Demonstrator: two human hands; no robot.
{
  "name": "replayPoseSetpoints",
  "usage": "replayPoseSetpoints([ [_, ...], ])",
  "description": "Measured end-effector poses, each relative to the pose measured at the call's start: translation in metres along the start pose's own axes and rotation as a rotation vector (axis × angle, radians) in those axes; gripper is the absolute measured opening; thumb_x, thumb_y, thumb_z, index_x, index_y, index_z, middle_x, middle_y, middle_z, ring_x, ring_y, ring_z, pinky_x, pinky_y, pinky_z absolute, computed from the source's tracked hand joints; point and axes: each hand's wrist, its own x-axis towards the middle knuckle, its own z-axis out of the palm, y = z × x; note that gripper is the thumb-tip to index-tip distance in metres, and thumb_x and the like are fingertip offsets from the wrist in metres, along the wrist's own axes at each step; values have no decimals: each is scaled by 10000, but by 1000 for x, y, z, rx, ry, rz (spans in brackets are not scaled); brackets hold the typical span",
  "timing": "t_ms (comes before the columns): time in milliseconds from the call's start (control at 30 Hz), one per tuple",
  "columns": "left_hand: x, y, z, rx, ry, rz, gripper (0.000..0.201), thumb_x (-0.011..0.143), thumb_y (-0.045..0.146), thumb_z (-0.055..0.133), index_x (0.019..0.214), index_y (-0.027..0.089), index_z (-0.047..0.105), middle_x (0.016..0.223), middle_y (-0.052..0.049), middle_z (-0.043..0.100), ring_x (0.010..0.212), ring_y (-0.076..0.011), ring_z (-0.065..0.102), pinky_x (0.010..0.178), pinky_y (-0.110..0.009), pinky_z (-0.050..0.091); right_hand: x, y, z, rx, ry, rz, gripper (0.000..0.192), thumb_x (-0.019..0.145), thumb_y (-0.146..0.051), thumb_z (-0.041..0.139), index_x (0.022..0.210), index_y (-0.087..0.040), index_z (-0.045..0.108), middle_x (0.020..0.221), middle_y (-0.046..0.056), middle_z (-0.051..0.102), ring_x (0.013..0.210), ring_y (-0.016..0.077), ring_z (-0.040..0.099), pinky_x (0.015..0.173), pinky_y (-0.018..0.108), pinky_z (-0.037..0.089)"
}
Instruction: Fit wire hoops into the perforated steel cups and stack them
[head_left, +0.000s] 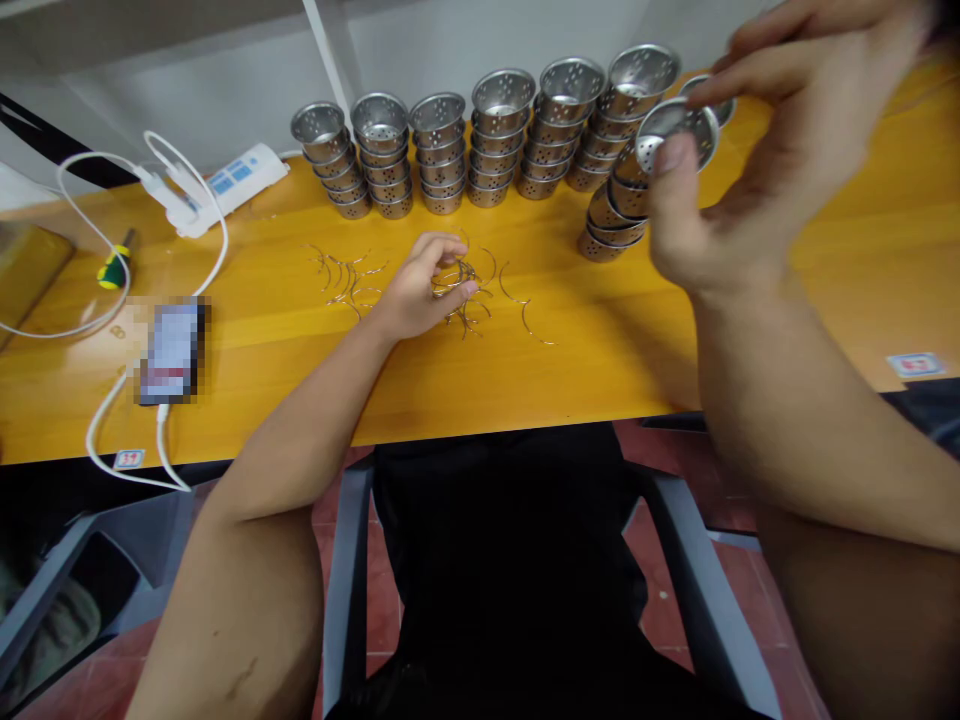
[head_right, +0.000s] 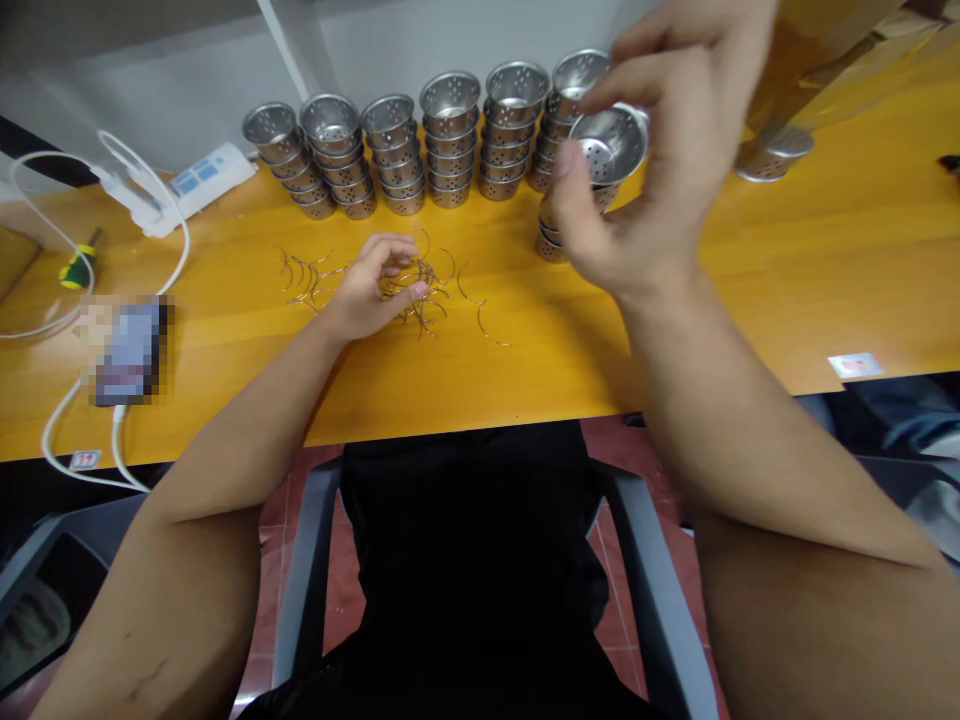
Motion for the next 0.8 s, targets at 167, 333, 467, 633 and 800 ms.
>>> replayPoseSetpoints([
  [167, 1, -4, -2, 13, 14, 13, 562, 1114, 631, 833, 1531, 277, 705, 1693, -177, 726, 1419, -308, 805, 1254, -530, 709, 1, -30, 56, 8, -554, -308, 389, 1137, -673, 706, 1250, -302, 729, 1260, 96, 787, 1107, 348, 793, 1110, 671, 671],
  [333, 1, -10, -7, 47, 29, 48, 484, 1123, 598, 799, 1439, 234, 753, 1651, -207, 727, 1576, -340, 743, 1376, -561, 656, -17, -7, 121, 91, -913, -223, 453, 1026, -685, 856, 1279, -324, 747, 1277, 121, 795, 1186, 424, 757, 1111, 650, 663],
  [467, 2, -19, -14, 99, 93, 5, 430, 1113, 473, 820, 1477, 251, 763, 1656, -180, 737, 1574, -316, 738, 1377, -543, 658, -34, 7, 139, 140, -820, -142, 384, 1066, -662, 791, 1299, -359, 754, 1311, 115, 787, 1080, 387, 741, 1052, 653, 678],
  [633, 5, -25, -13, 97, 105, -31, 415, 1074, 418, 866, 1445, 251, 785, 1644, -180, 760, 1538, -334, 754, 1349, -573, 679, -34, 30, 133, 114, -719, -46, 334, 1037, -618, 865, 1163, -323, 771, 1231, 133, 815, 1052, 384, 757, 1093, 677, 678],
  [800, 4, -20, -10, 78, 99, -53, 399, 1070, 384, 864, 1436, 243, 788, 1646, -171, 758, 1546, -311, 763, 1360, -531, 685, -26, 61, 127, -13, -663, 48, 276, 1039, -477, 861, 1185, -261, 771, 1256, 174, 812, 1145, 415, 805, 1169, 677, 680],
])
